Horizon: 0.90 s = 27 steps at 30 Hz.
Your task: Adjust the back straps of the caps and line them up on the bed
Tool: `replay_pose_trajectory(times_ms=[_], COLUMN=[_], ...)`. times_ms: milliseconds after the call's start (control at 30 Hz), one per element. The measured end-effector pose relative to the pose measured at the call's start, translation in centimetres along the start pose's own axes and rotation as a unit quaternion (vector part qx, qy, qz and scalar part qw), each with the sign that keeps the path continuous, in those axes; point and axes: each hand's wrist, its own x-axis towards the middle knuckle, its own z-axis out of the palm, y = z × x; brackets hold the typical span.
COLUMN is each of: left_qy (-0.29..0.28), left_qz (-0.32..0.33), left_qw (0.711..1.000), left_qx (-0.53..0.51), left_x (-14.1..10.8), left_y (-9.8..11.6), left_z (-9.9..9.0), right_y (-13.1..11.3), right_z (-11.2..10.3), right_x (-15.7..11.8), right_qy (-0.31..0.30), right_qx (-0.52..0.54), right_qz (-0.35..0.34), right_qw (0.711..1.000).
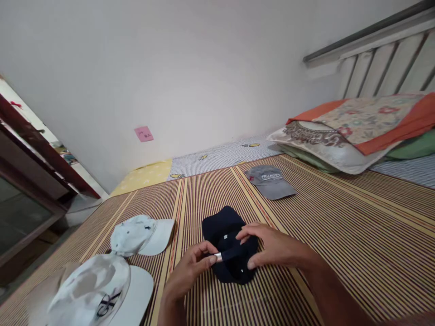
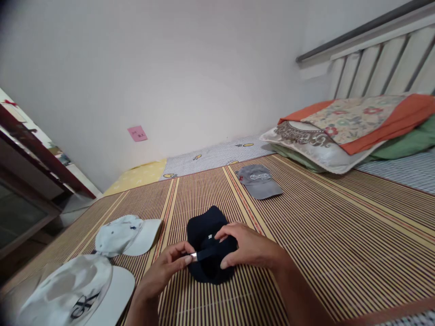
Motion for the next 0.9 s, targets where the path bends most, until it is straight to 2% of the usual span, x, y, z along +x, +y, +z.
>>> replay_pose_trajectory(times_ms=[200, 333, 533, 700, 800, 900], left_qy=[0.006, 0.018, 0.02, 0.021, 0.029, 0.029], left_qz=[0.0, -0.007, -0.002, -0.004, -0.001, 0.001], left_qw=[1.0, 1.0, 1.0, 0.999, 0.999, 0.999], left_qx=[-0.002, 0.004, 0.022, 0.028, 0.032, 0.039], left_x=[0.1, 0.1, 0.2, 0.3, 0.3, 0.4], left_y=[0.0, -0.1, -0.1, 0.2, 0.0, -0.1], left_z=[0.0, 0.0, 0.1, 0.2, 0.1, 0.1], right_y=[-1.7, -1.8, -0.6, -0.7, -1.1, -1.1], right_z=[0.9, 1.4, 1.0, 0.4, 0.6, 0.7], right_x=[0.0, 0.0, 0.2, -0.1, 0.0, 0.2], right_qy=[-0.027, -0.026, -0.016, -0.023, -0.032, -0.016], right_qx=[-0.071, -0.125, -0.089, -0.045, -0.068, -0.065], right_qz=[0.015, 0.019, -0.043, 0.016, 0.046, 0.024], right_qw=[0.997, 0.992, 0.995, 0.999, 0.996, 0.997])
